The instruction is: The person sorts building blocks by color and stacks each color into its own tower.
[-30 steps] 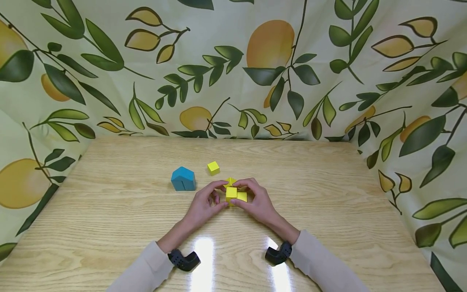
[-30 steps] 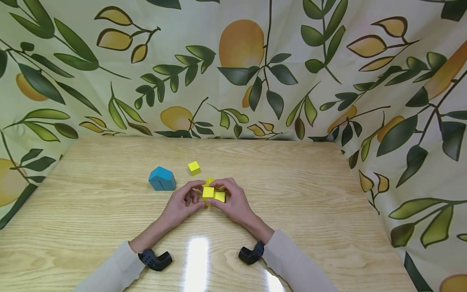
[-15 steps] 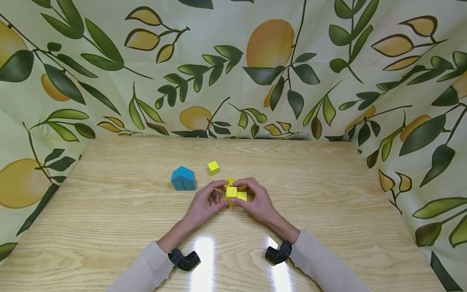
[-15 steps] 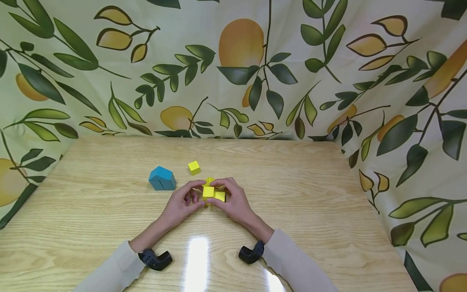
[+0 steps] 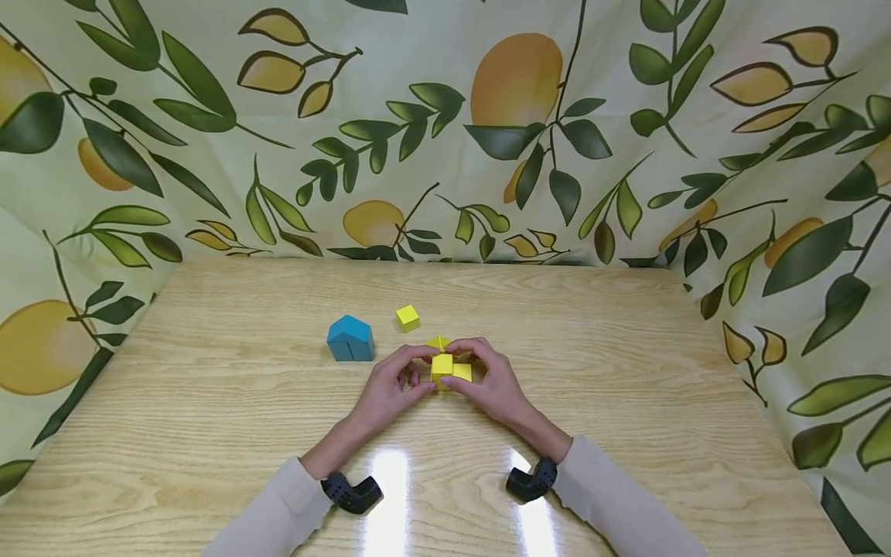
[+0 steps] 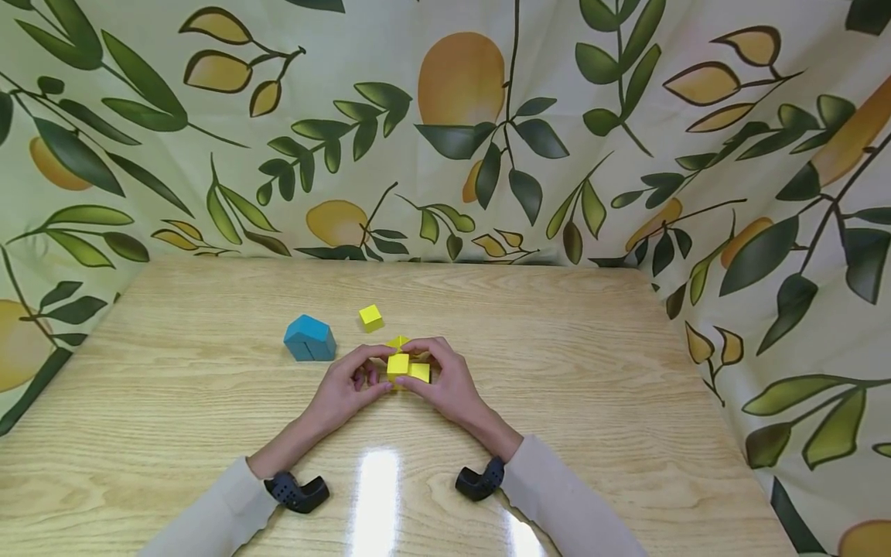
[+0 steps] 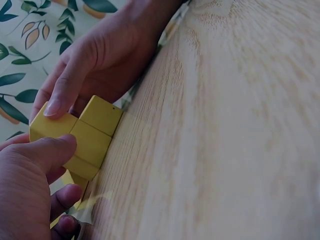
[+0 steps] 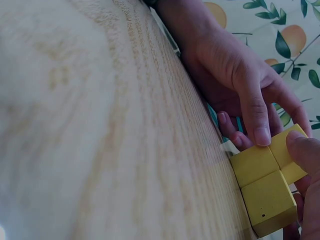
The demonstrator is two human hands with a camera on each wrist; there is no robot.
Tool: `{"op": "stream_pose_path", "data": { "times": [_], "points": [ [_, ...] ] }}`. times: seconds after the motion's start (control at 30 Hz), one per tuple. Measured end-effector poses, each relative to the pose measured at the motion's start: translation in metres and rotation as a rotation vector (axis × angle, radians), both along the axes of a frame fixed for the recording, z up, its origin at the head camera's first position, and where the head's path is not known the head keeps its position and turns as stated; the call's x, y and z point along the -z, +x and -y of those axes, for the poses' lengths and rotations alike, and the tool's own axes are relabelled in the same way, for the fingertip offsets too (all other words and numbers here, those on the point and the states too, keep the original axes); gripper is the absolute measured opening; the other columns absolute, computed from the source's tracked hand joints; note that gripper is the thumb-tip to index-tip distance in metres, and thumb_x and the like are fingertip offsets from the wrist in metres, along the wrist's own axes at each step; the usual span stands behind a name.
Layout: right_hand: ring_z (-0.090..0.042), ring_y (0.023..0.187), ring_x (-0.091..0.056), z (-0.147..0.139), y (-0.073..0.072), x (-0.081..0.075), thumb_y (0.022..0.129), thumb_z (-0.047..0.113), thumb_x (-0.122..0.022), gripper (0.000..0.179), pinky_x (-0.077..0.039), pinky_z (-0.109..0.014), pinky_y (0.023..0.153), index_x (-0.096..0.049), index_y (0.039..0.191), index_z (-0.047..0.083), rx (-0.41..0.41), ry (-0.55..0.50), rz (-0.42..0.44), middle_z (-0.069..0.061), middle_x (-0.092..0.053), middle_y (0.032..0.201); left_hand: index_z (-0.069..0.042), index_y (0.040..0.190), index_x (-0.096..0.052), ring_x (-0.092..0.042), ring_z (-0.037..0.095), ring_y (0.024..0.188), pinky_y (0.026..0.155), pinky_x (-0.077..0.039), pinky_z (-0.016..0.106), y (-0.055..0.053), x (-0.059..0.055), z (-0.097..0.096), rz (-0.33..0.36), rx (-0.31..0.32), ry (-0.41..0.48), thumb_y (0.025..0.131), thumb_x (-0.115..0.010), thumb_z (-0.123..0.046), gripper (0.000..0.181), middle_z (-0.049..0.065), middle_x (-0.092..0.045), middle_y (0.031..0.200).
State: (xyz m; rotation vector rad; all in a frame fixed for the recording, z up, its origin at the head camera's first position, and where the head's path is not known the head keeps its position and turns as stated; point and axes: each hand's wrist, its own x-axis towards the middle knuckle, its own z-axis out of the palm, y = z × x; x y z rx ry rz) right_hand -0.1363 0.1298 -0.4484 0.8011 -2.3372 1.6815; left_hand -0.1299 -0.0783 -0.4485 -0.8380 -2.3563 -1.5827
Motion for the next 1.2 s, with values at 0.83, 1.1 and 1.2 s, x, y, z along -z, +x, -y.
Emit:
{"op": "stream_pose_path", "data": {
  "times": [0.83, 1.1, 1.2],
  "points": [
    [-0.019, 0.104, -0.053, -0.002, 0.0, 0.0, 0.077, 0.012, -0.081, 0.045, -0.045, -0.033, 0.086, -0.061, 0.117, 0.014, -0.002, 0.011, 0.002, 0.004, -0.06, 0.114, 0.0, 0.114, -0.062, -0.053, 0.035, 0.064, 0.054, -0.035, 0.023, 0.016, -0.035, -0.004, 0.003, 0.003, -0.001, 0.076, -0.074, 0.01, 0.041, 0.015, -0.062, 0.099],
    [-0.021, 0.105, -0.054, -0.002, 0.001, -0.001, 0.081, 0.014, -0.078, 0.041, -0.044, -0.035, 0.085, -0.061, 0.119, 0.015, 0.002, 0.001, 0.029, 0.001, -0.06, 0.115, 0.001, 0.114, -0.062, -0.053, 0.033, 0.062, 0.053, -0.036, 0.022, 0.015, -0.033, -0.003, -0.012, 0.015, 0.016, 0.075, -0.075, 0.01, 0.042, 0.015, -0.063, 0.097],
    [-0.024, 0.105, -0.055, -0.003, 0.001, -0.002, 0.084, 0.01, -0.074, 0.038, -0.043, -0.04, 0.085, -0.06, 0.12, 0.012, 0.004, -0.006, 0.041, -0.004, -0.061, 0.114, 0.001, 0.114, -0.062, -0.053, 0.033, 0.062, 0.052, -0.036, 0.023, 0.015, -0.033, -0.003, -0.01, 0.013, 0.015, 0.075, -0.075, 0.01, 0.042, 0.012, -0.063, 0.098]
  ]
}}
